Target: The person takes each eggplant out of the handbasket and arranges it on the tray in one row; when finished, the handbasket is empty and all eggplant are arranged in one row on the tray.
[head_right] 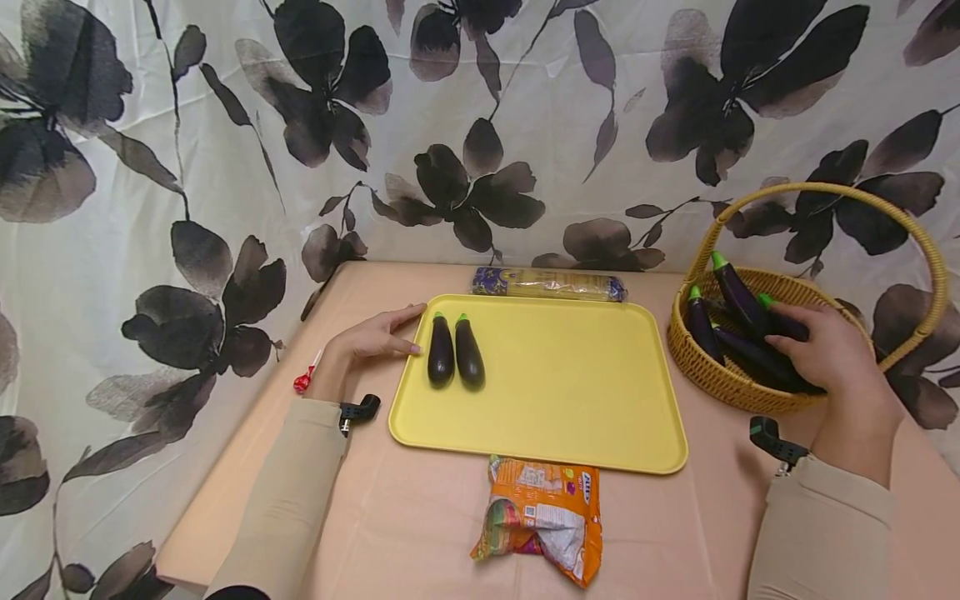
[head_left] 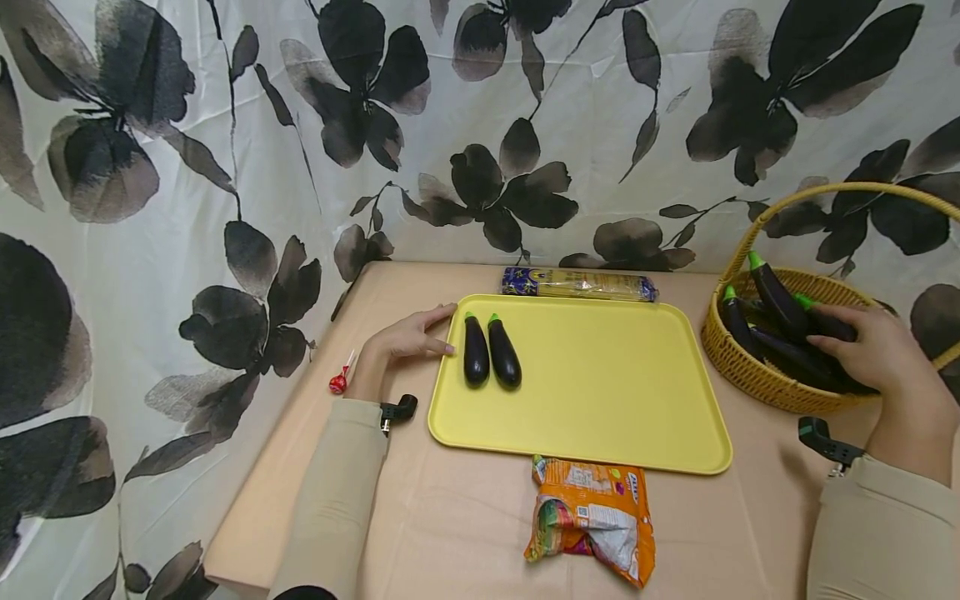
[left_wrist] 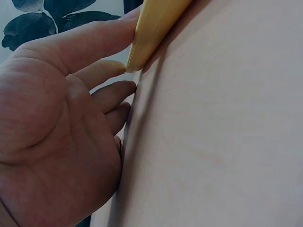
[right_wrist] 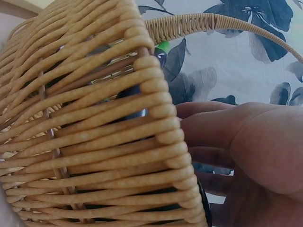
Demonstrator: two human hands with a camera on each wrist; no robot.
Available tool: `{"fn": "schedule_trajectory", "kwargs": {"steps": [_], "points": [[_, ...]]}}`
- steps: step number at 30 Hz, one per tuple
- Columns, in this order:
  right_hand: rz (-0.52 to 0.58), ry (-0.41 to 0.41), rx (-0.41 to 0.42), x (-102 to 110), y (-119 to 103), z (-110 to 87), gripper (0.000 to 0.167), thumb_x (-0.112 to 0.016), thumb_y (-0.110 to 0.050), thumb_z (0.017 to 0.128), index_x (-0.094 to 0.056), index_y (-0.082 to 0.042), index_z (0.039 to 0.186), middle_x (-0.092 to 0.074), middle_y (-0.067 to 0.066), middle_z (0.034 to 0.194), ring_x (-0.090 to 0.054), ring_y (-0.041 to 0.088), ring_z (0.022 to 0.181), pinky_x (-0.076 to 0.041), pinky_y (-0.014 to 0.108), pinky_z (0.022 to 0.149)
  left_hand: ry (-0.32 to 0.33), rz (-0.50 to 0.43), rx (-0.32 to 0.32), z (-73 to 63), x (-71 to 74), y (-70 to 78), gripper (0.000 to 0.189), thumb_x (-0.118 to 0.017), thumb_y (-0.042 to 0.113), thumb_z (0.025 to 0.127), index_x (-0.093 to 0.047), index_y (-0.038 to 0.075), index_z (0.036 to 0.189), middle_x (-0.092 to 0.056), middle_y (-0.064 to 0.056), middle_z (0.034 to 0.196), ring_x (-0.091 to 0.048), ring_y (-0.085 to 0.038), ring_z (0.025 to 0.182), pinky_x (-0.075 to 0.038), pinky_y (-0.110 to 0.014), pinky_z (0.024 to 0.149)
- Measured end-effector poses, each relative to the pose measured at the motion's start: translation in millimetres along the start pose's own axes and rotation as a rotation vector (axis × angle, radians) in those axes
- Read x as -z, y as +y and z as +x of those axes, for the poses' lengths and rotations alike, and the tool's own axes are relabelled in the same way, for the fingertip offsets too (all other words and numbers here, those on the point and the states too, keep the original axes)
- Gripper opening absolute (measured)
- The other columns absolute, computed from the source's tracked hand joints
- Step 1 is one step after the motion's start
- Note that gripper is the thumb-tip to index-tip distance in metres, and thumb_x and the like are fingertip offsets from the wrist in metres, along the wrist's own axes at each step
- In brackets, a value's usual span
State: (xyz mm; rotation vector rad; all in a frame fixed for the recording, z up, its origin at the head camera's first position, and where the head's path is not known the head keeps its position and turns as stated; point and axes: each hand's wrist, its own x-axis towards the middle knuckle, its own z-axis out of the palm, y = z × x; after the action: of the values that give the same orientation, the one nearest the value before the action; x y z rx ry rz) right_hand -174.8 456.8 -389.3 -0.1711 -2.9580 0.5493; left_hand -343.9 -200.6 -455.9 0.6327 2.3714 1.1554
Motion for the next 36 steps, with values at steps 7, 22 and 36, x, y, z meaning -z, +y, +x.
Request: {"fn": "schedule_trajectory", "kwargs": {"steps": [7, 22, 36], "points": [[-0.04, -0.094, -0.059, 2, 1, -1.8, 0.054, -0.062, -0.014, 0.103, -0.042, 0.009, 0.148, -0.039, 0.049, 0.132, -0.034, 0.07, 0.121, -0.03, 0.084, 0.1, -0.003, -0.017, 0.003, -0.6, -0.5, 1.2, 0.101, -0.088, 0.023, 0.084, -0.029, 0.017, 0.166, -0.019, -0.005, 0.175, -0.006, -0.026, 0.164, -0.005, -0.049, 0.133], [-0.01, -0.054, -0.079, 5, -8, -5.6, 0.053, -0.056, -0.016, 0.107, -0.04, 0.007, 0.153, -0.04, 0.05, 0.134, -0.042, 0.061, 0.11, -0.043, 0.068, 0.08, 0.002, 0.005, -0.002, -0.6, -0.6, -0.1, 0.101, -0.088, 0.025, 0.084, -0.03, 0.017, 0.166, -0.019, -0.005, 0.175, -0.007, -0.025, 0.164, -0.006, -0.047, 0.133], [0.025, -0.001, -0.057, 7, -35, 0.9, 0.057, -0.047, -0.033, 0.112, -0.036, -0.003, 0.16, -0.034, 0.045, 0.152, -0.03, 0.066, 0.135, -0.031, 0.081, 0.105, 0.009, -0.013, 0.007, 4.2, -0.6, -5.2, 0.103, -0.09, 0.027, 0.082, -0.031, 0.02, 0.165, -0.02, -0.003, 0.175, -0.008, -0.022, 0.163, -0.007, -0.044, 0.133]]}}
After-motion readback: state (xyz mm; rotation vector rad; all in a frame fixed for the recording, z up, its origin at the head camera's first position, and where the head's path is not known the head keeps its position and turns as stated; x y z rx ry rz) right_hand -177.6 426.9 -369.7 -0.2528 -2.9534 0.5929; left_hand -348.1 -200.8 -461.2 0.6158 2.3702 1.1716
